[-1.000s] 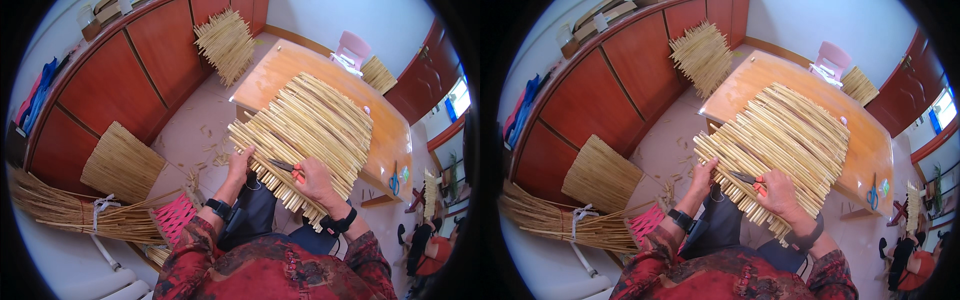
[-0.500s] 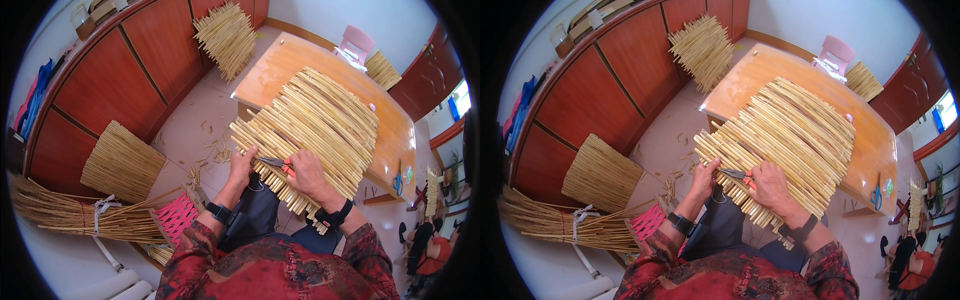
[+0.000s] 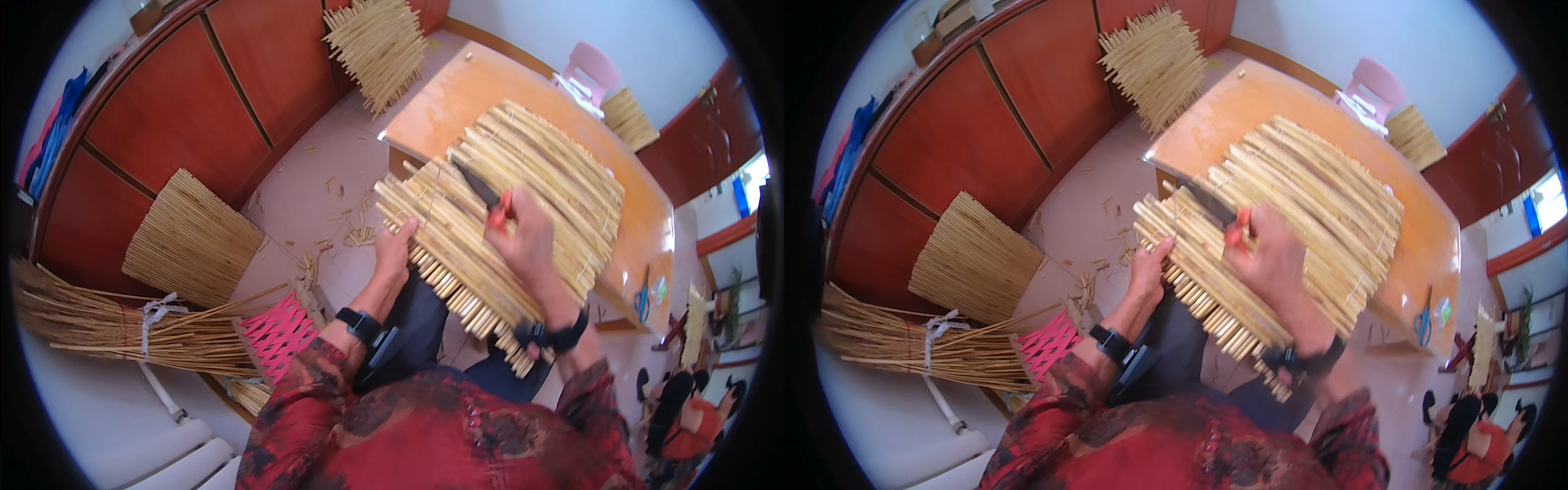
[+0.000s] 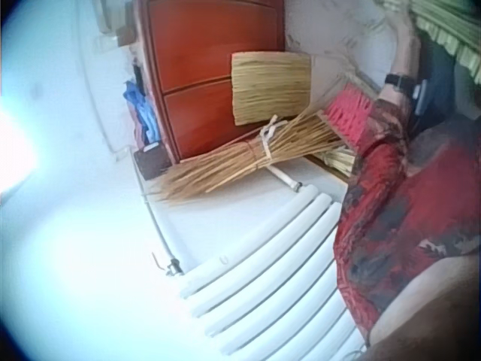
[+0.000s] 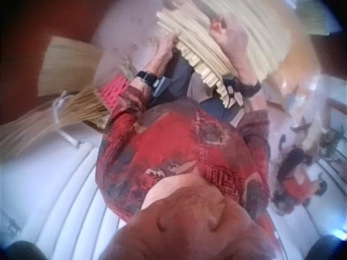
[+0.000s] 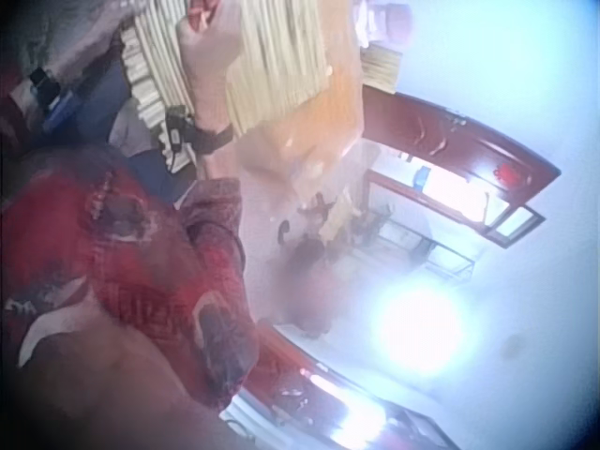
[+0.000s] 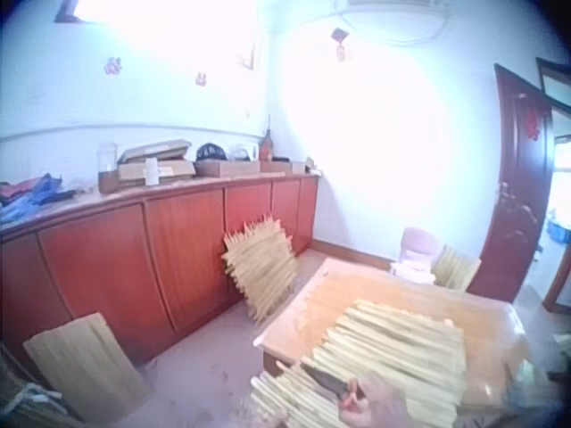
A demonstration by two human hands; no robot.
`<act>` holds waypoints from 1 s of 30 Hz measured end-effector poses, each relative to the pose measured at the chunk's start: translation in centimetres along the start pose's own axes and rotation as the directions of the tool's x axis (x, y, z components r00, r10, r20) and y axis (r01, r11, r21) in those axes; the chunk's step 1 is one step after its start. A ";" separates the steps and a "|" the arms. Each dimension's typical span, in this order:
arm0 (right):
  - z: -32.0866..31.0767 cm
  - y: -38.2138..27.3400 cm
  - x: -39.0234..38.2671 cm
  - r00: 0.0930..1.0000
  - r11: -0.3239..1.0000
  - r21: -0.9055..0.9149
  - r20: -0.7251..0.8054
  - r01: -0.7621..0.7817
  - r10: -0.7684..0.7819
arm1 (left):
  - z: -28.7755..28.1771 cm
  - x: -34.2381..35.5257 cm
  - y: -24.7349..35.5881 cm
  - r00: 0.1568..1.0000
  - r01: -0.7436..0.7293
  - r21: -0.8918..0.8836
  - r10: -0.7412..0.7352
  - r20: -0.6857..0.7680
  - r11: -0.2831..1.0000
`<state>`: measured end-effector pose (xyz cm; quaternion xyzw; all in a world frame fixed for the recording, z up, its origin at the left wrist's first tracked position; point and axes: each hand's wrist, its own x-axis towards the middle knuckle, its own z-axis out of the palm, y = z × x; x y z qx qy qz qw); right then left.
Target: The person weaves together lengths of straw using white string to create a mat, using scissors to trim the ends of the straw and the string as they progress.
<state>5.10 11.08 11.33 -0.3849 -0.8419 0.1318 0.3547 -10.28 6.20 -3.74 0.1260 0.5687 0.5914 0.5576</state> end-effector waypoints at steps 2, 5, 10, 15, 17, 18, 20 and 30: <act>-0.2 1.4 -2.2 0.998 1.000 -0.024 0.055 -0.011 0.012 | 0.2 -0.8 -0.6 0.990 0.025 -0.045 -0.019 0.138 0.999; -1.6 1.4 -3.6 0.983 0.996 0.007 0.157 -0.093 0.091 | 0.3 -0.8 0.4 0.994 -0.094 0.025 0.092 0.060 0.995; -2.8 4.3 -5.1 0.952 0.963 0.108 0.208 -0.249 0.223 | -2.5 -1.1 0.5 0.733 -0.501 0.688 0.680 0.015 0.524; -5.4 5.0 -5.4 0.871 0.816 0.342 0.336 -0.467 0.358 | 2.3 -4.3 1.8 0.684 -0.721 0.472 0.630 0.367 0.507; -6.6 4.9 -5.2 0.848 0.806 0.349 0.421 -0.478 0.321 | 3.5 -4.4 0.8 0.665 -0.722 0.301 0.504 0.552 0.623; -7.2 5.5 -5.4 0.849 0.802 0.343 0.399 -0.489 0.347 | 3.9 -4.6 0.9 0.652 -0.726 0.289 0.490 0.578 0.624; -8.2 7.6 -5.8 0.819 0.803 0.316 0.469 -0.505 0.330 | 3.9 -4.6 1.9 0.762 -0.552 0.542 0.121 0.636 0.634; -14.9 29.3 -13.3 0.639 0.600 -0.251 -0.121 -0.760 0.759 | 2.3 -7.4 3.1 0.787 -0.602 0.449 0.397 0.472 0.660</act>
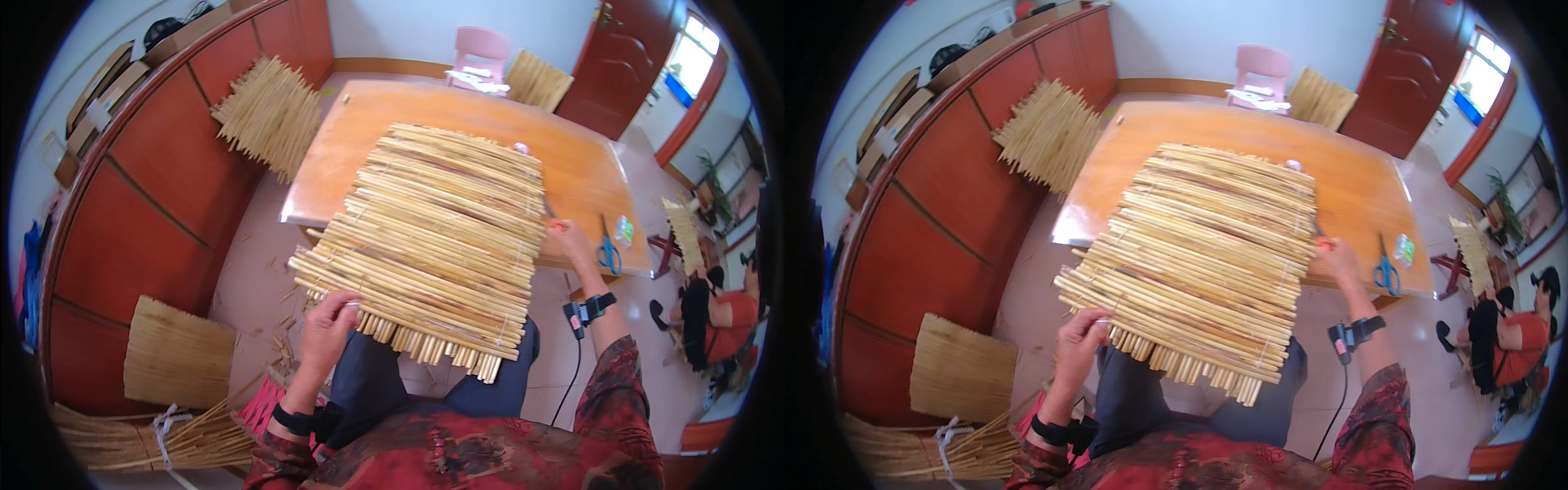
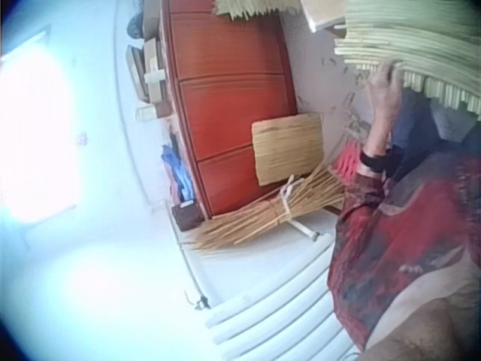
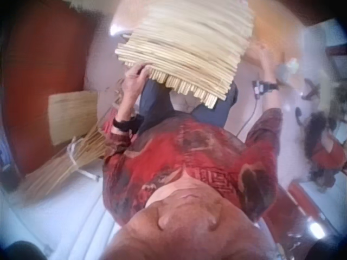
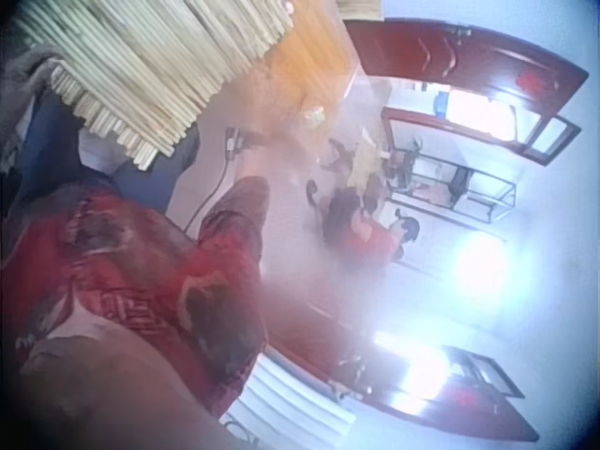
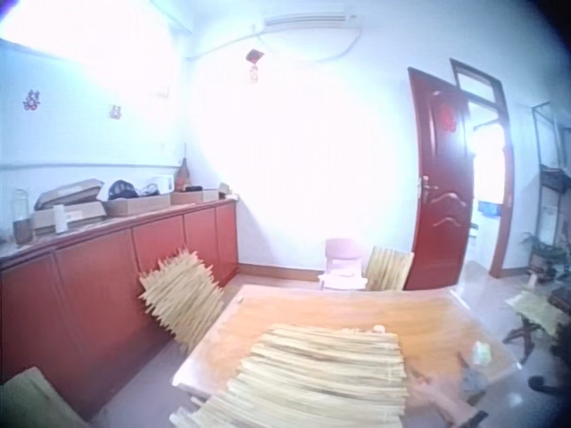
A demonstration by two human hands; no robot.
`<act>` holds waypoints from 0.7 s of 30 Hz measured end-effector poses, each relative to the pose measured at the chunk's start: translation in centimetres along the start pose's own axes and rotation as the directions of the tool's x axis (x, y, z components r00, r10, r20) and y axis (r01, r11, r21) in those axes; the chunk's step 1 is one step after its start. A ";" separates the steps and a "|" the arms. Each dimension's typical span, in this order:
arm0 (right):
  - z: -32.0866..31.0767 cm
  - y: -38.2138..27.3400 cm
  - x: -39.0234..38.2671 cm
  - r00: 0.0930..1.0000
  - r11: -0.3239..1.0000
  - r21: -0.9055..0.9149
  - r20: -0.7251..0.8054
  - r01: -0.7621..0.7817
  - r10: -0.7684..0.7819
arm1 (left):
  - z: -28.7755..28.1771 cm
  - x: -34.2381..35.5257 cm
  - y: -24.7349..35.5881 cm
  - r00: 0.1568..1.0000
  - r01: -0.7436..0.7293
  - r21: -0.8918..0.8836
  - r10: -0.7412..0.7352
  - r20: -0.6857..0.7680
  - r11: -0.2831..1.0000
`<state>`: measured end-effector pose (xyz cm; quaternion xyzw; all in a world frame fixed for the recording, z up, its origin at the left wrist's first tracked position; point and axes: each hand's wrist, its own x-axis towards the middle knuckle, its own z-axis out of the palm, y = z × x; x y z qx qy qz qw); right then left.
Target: The person weaves together lengths of straw using white string to create a mat, using scissors to trim the ends of the straw and the string as they progress.
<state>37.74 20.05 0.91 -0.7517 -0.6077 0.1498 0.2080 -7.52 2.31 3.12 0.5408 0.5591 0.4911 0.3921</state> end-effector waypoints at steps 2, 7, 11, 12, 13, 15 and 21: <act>-0.7 1.5 1.0 0.991 0.984 -0.126 0.014 -0.127 0.130 | 1.1 -0.8 0.3 0.991 -0.123 0.110 0.117 0.060 0.986; 1.0 7.7 3.5 0.986 0.967 -0.233 -0.148 -0.105 0.071 | 3.1 -1.9 1.4 0.912 -0.410 0.319 0.371 0.178 0.855; 0.7 5.5 3.2 0.982 0.876 -0.449 -0.137 -0.176 0.127 | 3.8 -2.8 1.0 0.874 -0.481 0.294 0.428 0.229 0.826; 0.3 5.1 2.9 0.982 0.874 -0.452 -0.139 -0.178 0.128 | 3.9 -2.8 1.1 0.861 -0.504 0.290 0.450 0.237 0.813; 0.1 4.7 2.3 0.979 0.875 -0.465 -0.198 -0.133 0.044 | 3.9 -2.6 1.3 0.855 -0.515 0.286 0.461 0.237 0.808; -0.5 2.6 1.1 0.956 0.939 -0.321 -0.215 0.124 -0.199 | 4.2 -2.4 1.6 0.849 -0.526 0.279 0.476 0.231 0.803; 0.0 -20.2 -15.5 0.622 0.729 0.549 0.418 0.409 -0.663 | 3.9 -2.0 1.9 0.811 -0.585 0.336 0.542 0.222 0.738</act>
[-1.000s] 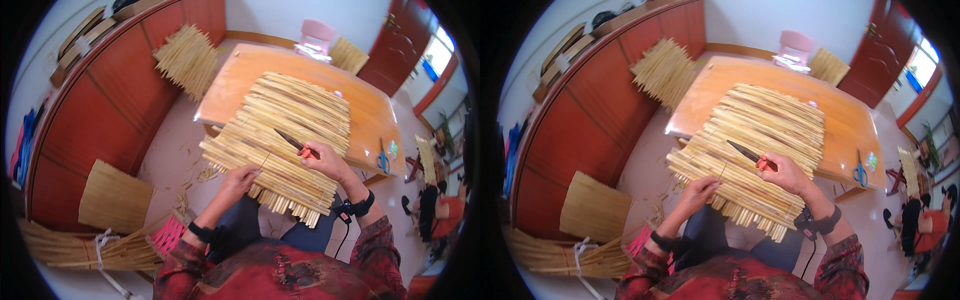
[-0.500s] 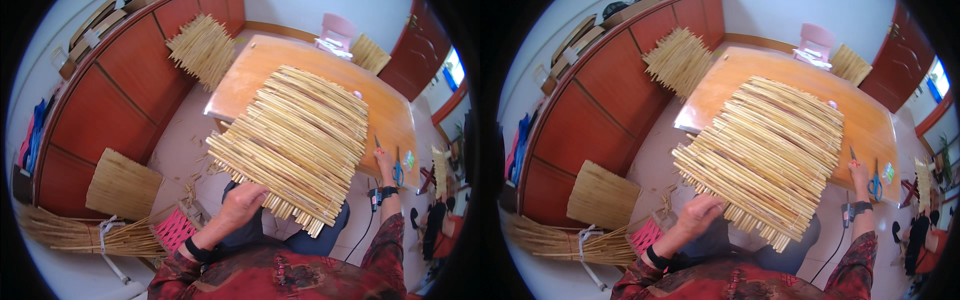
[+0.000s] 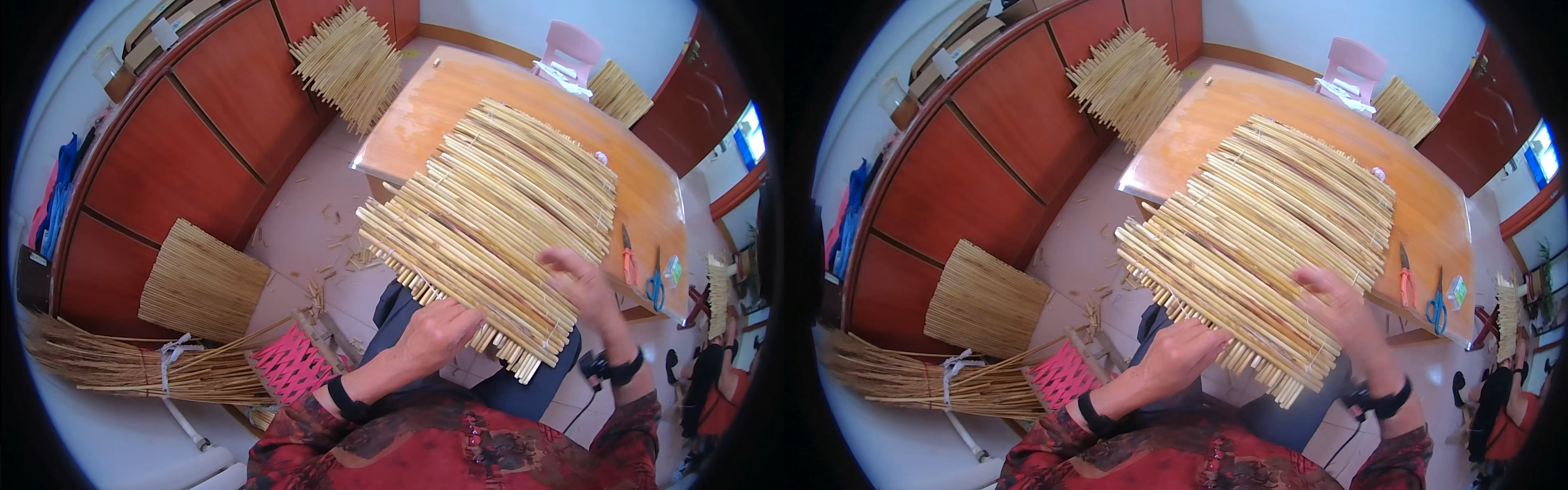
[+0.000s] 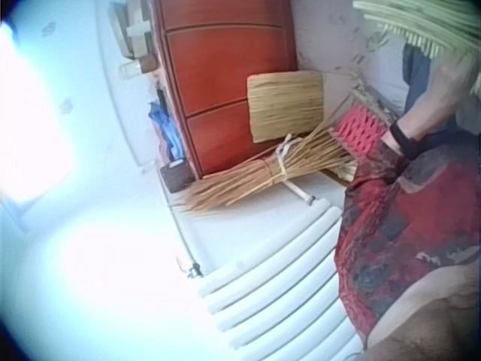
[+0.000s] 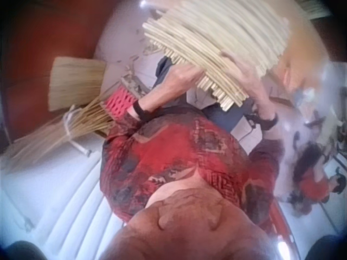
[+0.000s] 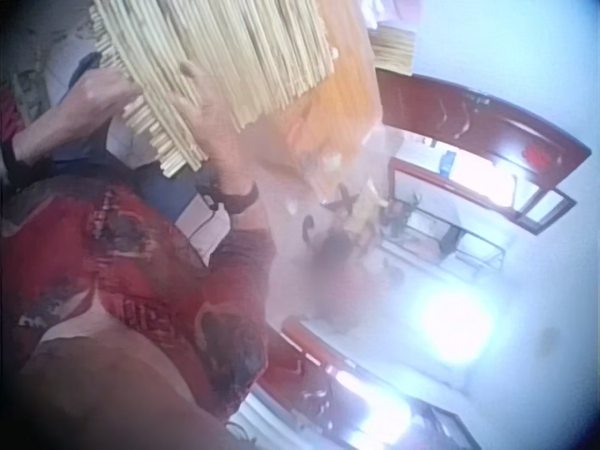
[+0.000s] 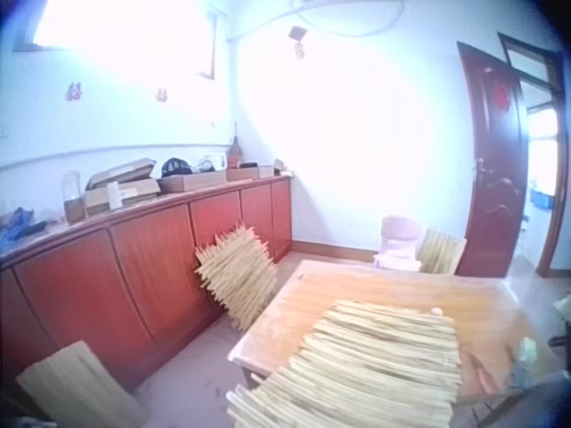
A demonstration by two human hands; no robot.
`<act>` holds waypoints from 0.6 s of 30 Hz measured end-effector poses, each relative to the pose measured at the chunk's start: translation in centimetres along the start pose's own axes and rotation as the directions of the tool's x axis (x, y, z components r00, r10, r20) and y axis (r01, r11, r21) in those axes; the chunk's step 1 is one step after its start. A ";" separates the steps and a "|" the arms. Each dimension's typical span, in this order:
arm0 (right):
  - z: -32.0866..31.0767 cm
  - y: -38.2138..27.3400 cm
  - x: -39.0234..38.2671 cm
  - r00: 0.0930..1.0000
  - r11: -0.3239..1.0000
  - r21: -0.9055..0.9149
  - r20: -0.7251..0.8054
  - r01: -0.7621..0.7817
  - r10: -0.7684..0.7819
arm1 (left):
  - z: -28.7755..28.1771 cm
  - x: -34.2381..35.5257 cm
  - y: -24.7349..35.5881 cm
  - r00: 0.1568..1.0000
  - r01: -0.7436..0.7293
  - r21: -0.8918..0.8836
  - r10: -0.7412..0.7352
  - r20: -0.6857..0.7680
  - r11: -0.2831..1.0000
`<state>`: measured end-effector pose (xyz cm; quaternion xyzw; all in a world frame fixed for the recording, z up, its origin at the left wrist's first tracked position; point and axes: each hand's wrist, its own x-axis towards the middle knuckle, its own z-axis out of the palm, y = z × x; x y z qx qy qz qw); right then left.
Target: The person weaves together lengths of straw using white string to create a mat, using scissors to trim the ends of the straw and the string as they progress.
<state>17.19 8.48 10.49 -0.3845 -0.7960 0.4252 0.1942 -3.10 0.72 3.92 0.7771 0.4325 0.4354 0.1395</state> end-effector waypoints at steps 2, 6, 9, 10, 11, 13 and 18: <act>3.0 -1.5 0.0 0.993 0.998 -0.015 0.100 0.067 -0.065 | -0.1 0.1 -0.1 0.999 -0.027 0.012 0.027 -0.038 1.000; 5.2 -1.3 0.0 0.945 0.949 0.210 0.277 -0.235 0.173 | -0.8 0.0 -0.2 0.996 -0.073 0.033 0.075 -0.056 0.997; 5.5 -1.8 -0.3 0.891 0.828 0.374 0.346 -0.417 0.293 | -1.0 -0.8 -0.7 0.993 -0.097 0.023 0.098 -0.071 0.995; 5.5 -1.9 -0.4 0.909 0.813 0.429 0.310 -0.395 0.278 | -1.0 -1.1 -0.8 0.990 -0.119 0.015 0.120 -0.077 0.993; 5.4 -1.9 -0.5 0.907 0.814 0.423 0.312 -0.398 0.282 | -1.0 -1.2 -0.8 0.990 -0.117 0.011 0.118 -0.082 0.993; 4.9 -1.8 -0.5 0.971 0.981 0.034 0.156 -0.191 0.183 | -1.0 -1.4 -0.9 0.991 -0.108 -0.004 0.107 -0.083 0.994; 3.0 -3.6 -0.4 0.972 0.967 0.137 0.132 -0.215 0.197 | -1.1 -1.5 -1.6 0.989 -0.063 -0.114 0.047 -0.141 0.991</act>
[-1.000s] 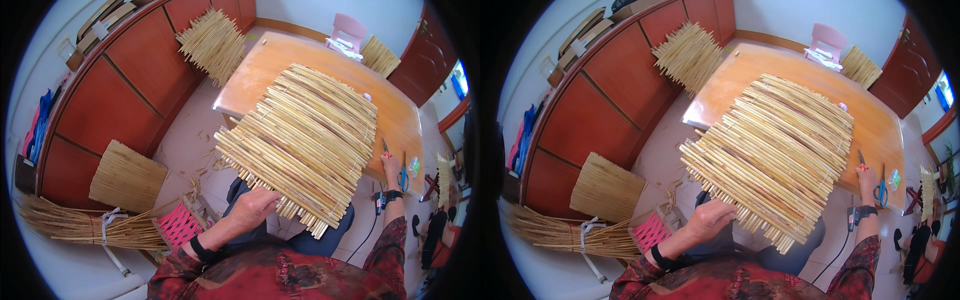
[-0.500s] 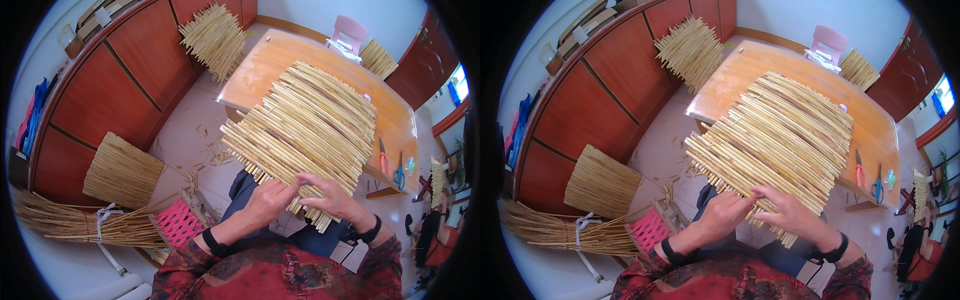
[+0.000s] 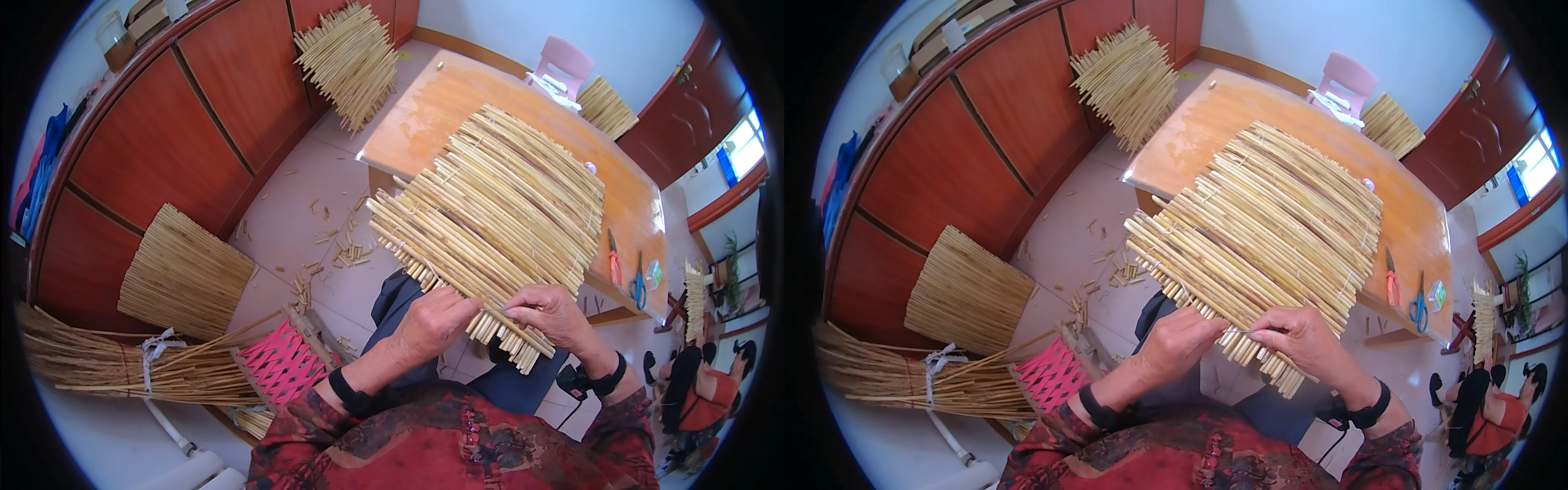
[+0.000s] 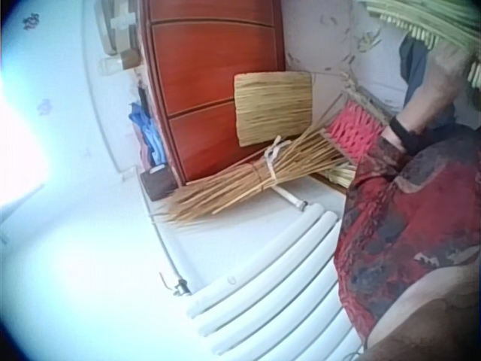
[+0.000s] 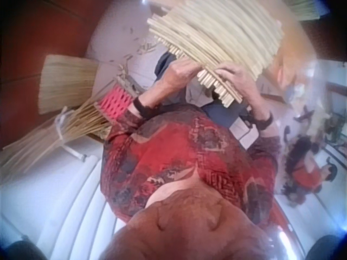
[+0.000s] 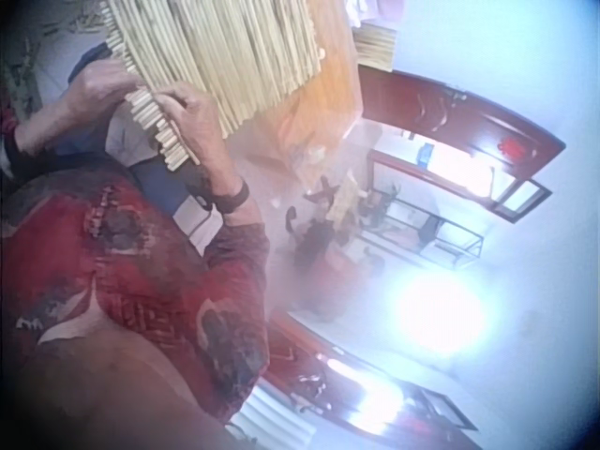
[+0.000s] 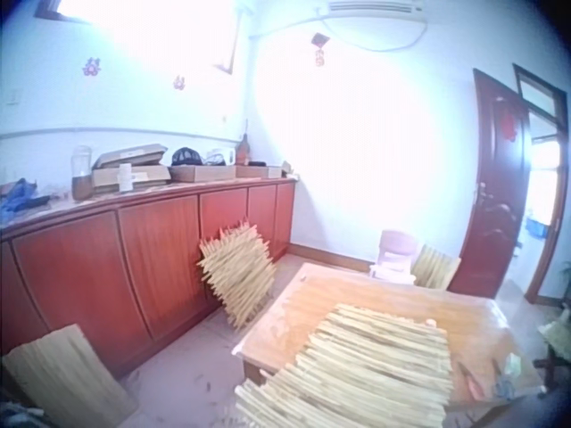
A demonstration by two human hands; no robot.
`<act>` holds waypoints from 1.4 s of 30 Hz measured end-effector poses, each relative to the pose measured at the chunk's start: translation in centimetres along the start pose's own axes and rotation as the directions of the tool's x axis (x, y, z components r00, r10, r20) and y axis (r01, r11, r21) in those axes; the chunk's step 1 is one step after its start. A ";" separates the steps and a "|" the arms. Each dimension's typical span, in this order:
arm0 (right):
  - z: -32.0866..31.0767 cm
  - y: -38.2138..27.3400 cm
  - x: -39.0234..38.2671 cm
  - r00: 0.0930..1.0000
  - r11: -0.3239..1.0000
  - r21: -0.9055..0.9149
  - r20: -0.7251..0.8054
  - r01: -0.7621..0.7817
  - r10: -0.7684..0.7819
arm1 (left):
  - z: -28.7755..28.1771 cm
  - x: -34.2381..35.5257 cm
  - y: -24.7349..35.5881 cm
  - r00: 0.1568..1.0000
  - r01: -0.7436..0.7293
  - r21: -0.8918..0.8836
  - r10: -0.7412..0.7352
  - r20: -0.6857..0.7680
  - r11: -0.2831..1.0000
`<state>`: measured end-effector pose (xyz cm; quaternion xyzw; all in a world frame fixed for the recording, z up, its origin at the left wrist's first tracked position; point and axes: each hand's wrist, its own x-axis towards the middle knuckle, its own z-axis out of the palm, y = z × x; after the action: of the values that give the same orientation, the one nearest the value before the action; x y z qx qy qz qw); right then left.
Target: The person weaves together lengths of straw using white string to create a mat, using scissors to trim the ends of the straw and the string as they progress.
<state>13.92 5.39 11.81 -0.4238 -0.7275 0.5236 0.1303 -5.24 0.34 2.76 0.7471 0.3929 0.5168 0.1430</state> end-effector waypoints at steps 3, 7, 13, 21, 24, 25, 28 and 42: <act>0.2 0.0 0.5 0.989 0.980 0.195 -0.150 0.044 -0.014 | 0.4 0.4 0.1 1.000 0.015 -0.044 -0.016 -0.014 0.999; 0.5 0.1 0.9 0.969 0.934 0.337 -0.246 0.122 -0.038 | 0.9 0.3 -0.1 0.995 0.066 -0.127 -0.076 -0.071 0.990; 2.5 -1.5 2.6 0.948 0.794 0.562 -0.314 0.233 -0.056 | 0.7 0.8 0.2 0.989 0.119 -0.170 -0.133 -0.070 0.978; -0.3 -3.5 3.5 0.958 0.789 0.584 -0.285 0.191 -0.021 | -0.3 0.1 -4.3 0.971 0.238 0.440 -0.200 -0.132 0.866; -5.7 -7.1 2.7 0.790 0.917 0.197 -0.587 0.348 -0.174 | -0.4 -2.3 -6.9 0.915 0.386 0.507 -0.388 -0.108 0.771; -7.1 -9.7 2.7 0.653 0.877 0.123 -0.717 0.464 -0.245 | -0.6 -3.0 -7.1 0.898 0.412 0.516 -0.431 -0.089 0.751; -16.4 -10.5 0.5 0.206 0.713 -0.229 -0.860 0.663 -0.468 | 0.0 -2.3 -7.0 0.917 0.387 0.422 -0.389 -0.087 0.820; 5.1 4.1 12.1 0.951 0.748 -0.617 0.003 0.244 -0.308 | -0.5 -3.3 -8.8 0.445 0.472 -0.881 -0.873 0.201 0.037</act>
<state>5.32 11.54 3.05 -0.3560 -0.9044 0.2138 0.0984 -10.07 3.57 -4.64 0.1499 0.4080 0.6334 0.6402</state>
